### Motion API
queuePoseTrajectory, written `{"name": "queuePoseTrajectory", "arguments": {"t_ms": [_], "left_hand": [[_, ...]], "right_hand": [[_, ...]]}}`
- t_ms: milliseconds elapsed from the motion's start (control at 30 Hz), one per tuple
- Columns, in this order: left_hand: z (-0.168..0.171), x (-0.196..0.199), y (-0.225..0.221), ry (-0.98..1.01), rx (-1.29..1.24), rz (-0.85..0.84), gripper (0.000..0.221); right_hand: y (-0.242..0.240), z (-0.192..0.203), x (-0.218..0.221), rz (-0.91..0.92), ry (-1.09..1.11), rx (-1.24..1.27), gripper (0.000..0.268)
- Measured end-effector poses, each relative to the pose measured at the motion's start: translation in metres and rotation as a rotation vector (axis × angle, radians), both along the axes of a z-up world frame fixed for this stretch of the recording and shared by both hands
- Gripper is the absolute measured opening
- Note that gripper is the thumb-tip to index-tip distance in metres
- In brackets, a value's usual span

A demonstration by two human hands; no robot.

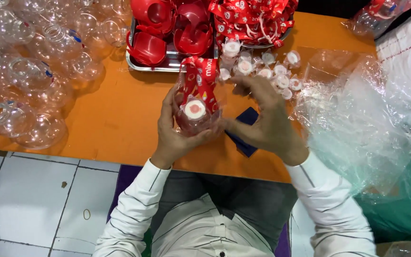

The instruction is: Assembling a plastic bottle by attaching a decorative red strap and a white lid, then placing it in a plastic bag.

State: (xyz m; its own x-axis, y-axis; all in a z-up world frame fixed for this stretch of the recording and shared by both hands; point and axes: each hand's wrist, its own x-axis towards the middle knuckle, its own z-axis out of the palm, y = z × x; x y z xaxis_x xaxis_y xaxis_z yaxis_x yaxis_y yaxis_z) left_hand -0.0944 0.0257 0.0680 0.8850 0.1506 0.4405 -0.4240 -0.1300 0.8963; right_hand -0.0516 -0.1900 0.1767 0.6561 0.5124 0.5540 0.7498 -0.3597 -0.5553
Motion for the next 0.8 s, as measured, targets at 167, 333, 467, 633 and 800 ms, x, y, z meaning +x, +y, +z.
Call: {"name": "queuePoseTrajectory", "arguments": {"t_ms": [167, 333, 467, 633, 800], "left_hand": [[0.013, 0.004, 0.007, -0.078, -0.067, -0.030, 0.099], [0.048, 0.012, 0.022, 0.039, 0.047, 0.048, 0.073], [0.064, 0.029, 0.033, 0.151, 0.284, 0.036, 0.032], [0.104, 0.034, 0.038, 0.390, 0.569, -0.073, 0.027], [0.098, 0.044, 0.051, 0.442, 0.588, -0.188, 0.020]], "right_hand": [[0.016, -0.058, -0.001, 0.104, 0.230, 0.074, 0.128], [0.029, -0.065, 0.000, 0.164, 0.290, 0.216, 0.126], [0.029, -0.045, 0.010, -0.030, 0.363, 0.309, 0.077], [0.035, -0.021, 0.020, -0.135, 0.433, 0.157, 0.072], [0.035, -0.006, 0.031, -0.081, 0.658, -0.047, 0.065]]}}
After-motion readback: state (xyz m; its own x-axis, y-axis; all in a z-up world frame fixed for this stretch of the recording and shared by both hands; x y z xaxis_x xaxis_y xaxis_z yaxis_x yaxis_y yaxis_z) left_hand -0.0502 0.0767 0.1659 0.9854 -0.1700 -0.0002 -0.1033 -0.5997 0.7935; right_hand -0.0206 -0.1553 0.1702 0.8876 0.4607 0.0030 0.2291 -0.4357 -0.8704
